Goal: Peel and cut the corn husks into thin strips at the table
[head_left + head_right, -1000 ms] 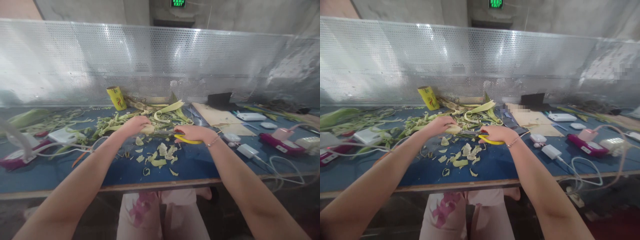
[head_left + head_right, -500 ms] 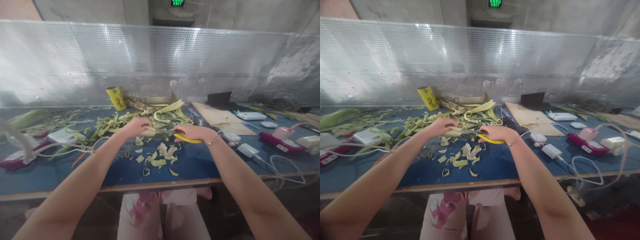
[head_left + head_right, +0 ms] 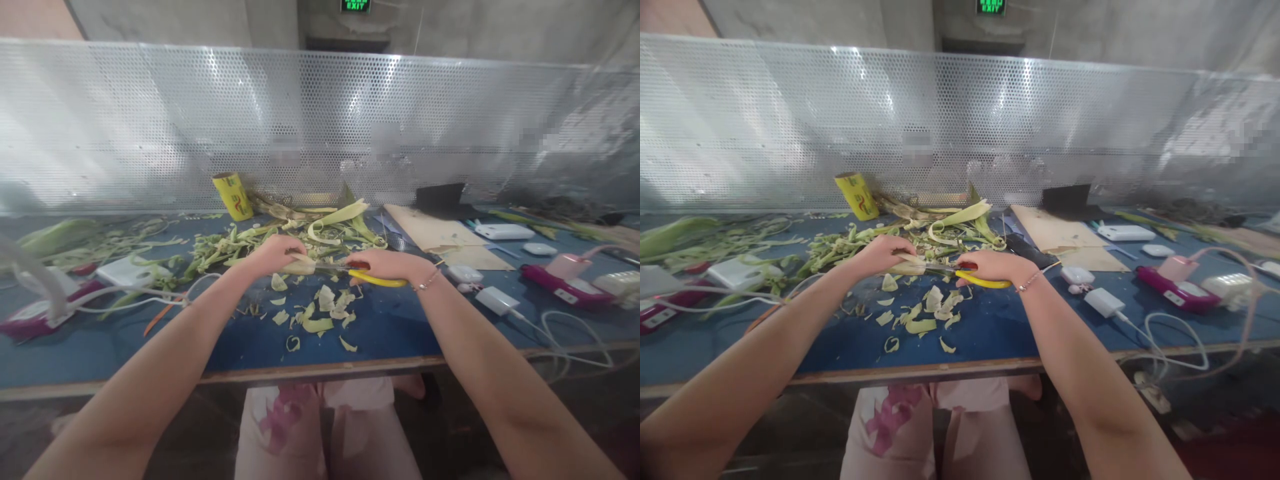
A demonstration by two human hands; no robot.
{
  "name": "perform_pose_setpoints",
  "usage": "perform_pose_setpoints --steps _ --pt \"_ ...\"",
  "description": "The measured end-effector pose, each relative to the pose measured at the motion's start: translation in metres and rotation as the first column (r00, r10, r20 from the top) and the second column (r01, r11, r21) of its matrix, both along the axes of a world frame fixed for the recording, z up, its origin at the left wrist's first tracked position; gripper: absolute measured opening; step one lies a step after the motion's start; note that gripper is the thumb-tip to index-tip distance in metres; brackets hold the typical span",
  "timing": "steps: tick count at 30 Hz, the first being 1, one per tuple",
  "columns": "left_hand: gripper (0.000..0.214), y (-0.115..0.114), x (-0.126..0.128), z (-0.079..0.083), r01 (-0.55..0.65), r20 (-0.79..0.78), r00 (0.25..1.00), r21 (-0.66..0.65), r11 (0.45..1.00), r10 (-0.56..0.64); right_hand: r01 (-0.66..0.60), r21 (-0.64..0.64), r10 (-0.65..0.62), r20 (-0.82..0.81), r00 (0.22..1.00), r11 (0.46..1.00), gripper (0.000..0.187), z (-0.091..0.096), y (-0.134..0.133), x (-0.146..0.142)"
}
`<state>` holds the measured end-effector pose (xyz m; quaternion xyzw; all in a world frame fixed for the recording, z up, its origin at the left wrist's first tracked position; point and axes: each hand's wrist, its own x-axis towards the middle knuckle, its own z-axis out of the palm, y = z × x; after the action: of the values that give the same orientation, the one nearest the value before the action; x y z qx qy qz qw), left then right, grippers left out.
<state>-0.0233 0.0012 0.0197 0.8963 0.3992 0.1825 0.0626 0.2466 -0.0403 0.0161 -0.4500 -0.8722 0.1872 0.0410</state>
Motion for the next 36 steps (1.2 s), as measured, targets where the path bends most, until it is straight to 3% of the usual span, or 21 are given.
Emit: perform_pose_setpoints --steps 11,17,21,27,36 --pt "0.025 0.0010 -0.0011 -0.0001 0.011 0.006 1.000 0.011 1.000 -0.011 -0.032 0.033 0.031 0.002 1.000 0.999 0.058 -0.0011 0.0020 0.0022" --pt "0.029 0.0025 -0.0024 -0.0004 0.017 0.006 1.000 0.015 1.000 -0.017 -0.079 0.033 0.079 0.001 0.997 0.996 0.046 0.0005 0.0026 0.0023" --pt "0.027 0.0019 -0.0020 0.0000 0.012 0.001 1.000 -0.006 1.000 -0.012 -0.068 0.033 0.069 -0.016 0.997 0.997 0.043 0.0015 0.0020 0.0028" --pt "0.022 0.0039 -0.0040 -0.0023 -0.040 0.058 0.997 -0.051 0.998 0.043 -0.043 0.007 0.043 0.002 0.999 0.999 0.054 0.0018 0.0002 0.0036" --pt "0.023 0.0030 -0.0076 -0.0003 0.022 0.118 0.993 -0.124 0.992 -0.008 0.000 -0.008 0.000 0.032 1.000 1.000 0.053 0.0046 -0.0037 0.0027"
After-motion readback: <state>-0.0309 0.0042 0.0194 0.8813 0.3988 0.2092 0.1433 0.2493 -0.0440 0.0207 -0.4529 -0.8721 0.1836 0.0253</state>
